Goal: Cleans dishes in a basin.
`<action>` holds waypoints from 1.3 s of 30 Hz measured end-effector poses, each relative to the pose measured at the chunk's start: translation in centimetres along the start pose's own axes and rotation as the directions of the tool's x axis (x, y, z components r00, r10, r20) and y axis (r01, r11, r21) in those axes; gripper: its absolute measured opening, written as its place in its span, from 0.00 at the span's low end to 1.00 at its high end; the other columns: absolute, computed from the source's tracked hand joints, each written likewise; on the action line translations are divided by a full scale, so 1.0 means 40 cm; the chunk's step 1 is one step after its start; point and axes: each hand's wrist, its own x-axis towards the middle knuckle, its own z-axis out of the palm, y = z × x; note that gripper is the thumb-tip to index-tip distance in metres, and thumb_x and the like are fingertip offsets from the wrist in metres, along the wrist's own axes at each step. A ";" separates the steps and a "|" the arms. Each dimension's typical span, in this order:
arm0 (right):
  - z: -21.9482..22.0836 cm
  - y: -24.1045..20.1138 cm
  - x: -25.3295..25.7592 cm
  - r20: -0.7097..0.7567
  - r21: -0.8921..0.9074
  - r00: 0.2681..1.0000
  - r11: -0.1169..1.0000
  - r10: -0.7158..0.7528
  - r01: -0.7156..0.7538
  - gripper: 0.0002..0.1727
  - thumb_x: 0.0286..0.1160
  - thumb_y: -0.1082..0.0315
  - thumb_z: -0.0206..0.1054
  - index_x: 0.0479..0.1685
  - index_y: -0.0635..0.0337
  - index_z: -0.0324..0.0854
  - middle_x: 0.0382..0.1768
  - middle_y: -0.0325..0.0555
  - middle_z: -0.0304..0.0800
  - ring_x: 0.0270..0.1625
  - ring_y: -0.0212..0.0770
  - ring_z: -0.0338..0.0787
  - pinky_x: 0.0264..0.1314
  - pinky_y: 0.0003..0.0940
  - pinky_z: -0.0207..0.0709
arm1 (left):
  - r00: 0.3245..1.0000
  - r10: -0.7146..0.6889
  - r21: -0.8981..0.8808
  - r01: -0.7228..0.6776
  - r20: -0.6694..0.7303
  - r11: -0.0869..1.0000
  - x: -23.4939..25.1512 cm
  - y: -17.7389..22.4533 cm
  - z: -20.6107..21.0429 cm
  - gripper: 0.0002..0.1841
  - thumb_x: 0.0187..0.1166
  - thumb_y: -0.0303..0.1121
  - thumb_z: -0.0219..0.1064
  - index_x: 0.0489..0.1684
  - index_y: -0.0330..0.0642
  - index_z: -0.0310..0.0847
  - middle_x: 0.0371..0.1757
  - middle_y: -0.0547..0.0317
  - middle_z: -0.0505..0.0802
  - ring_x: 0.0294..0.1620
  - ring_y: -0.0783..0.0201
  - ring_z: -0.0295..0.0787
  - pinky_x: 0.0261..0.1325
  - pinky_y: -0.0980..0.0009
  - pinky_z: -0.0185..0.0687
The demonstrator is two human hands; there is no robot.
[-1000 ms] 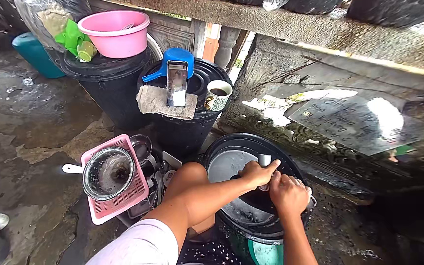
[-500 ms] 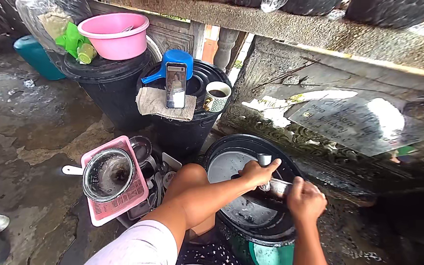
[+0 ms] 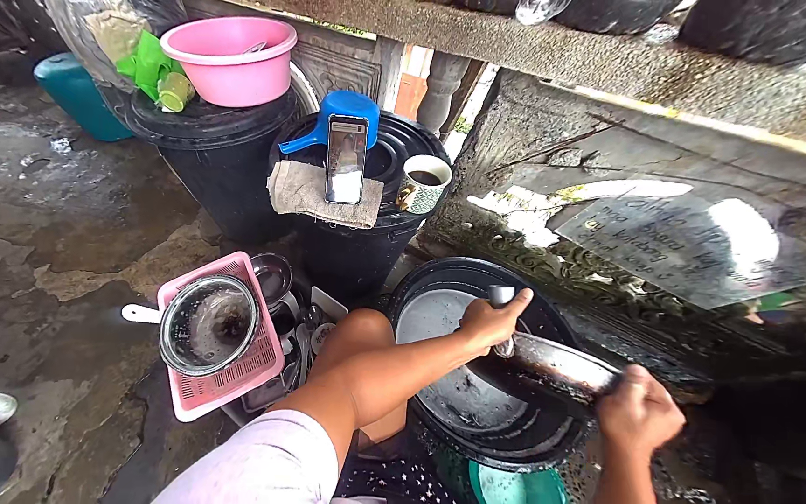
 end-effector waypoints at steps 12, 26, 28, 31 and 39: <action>-0.003 -0.226 0.083 0.257 -0.549 0.959 0.835 0.121 0.042 0.42 0.93 0.41 0.38 0.35 0.71 0.86 0.40 0.75 0.91 0.53 0.76 0.91 0.51 0.77 0.75 | 0.855 0.448 0.510 -0.516 0.261 0.688 -0.060 -0.060 0.029 0.24 0.90 0.54 0.53 0.54 0.47 0.89 0.54 0.53 0.93 0.64 0.53 0.87 0.70 0.42 0.76; 0.021 -0.078 0.048 0.167 -0.310 0.904 0.892 0.393 -0.330 0.34 0.93 0.50 0.46 0.47 0.75 0.86 0.51 0.73 0.89 0.62 0.66 0.88 0.69 0.69 0.71 | 0.956 0.208 0.445 -0.282 0.209 0.850 -0.050 -0.065 0.019 0.25 0.90 0.52 0.56 0.38 0.39 0.86 0.39 0.50 0.90 0.47 0.52 0.87 0.59 0.40 0.75; 0.065 -0.162 0.020 0.299 -0.454 0.936 0.891 0.185 -0.031 0.34 0.93 0.51 0.42 0.39 0.72 0.88 0.47 0.71 0.92 0.61 0.69 0.88 0.70 0.74 0.67 | 0.947 0.210 0.508 -0.309 0.244 0.804 -0.062 -0.062 0.033 0.23 0.90 0.51 0.56 0.39 0.40 0.86 0.41 0.51 0.91 0.50 0.53 0.87 0.62 0.40 0.72; 0.080 -0.179 0.028 0.282 -0.438 0.959 0.892 0.019 0.111 0.35 0.92 0.50 0.42 0.37 0.70 0.88 0.45 0.67 0.93 0.60 0.67 0.89 0.69 0.72 0.68 | 0.934 0.250 0.487 -0.347 0.255 0.802 -0.048 -0.036 0.020 0.23 0.89 0.50 0.57 0.39 0.38 0.87 0.41 0.49 0.92 0.50 0.52 0.88 0.62 0.39 0.74; -0.053 -0.075 0.080 0.049 -0.154 0.880 0.874 0.472 -0.460 0.36 0.90 0.43 0.51 0.39 0.75 0.82 0.40 0.64 0.87 0.48 0.53 0.87 0.58 0.60 0.76 | 0.887 0.325 0.381 -0.440 0.329 0.813 -0.056 -0.002 -0.046 0.24 0.84 0.51 0.65 0.34 0.34 0.86 0.33 0.48 0.89 0.39 0.53 0.87 0.49 0.46 0.82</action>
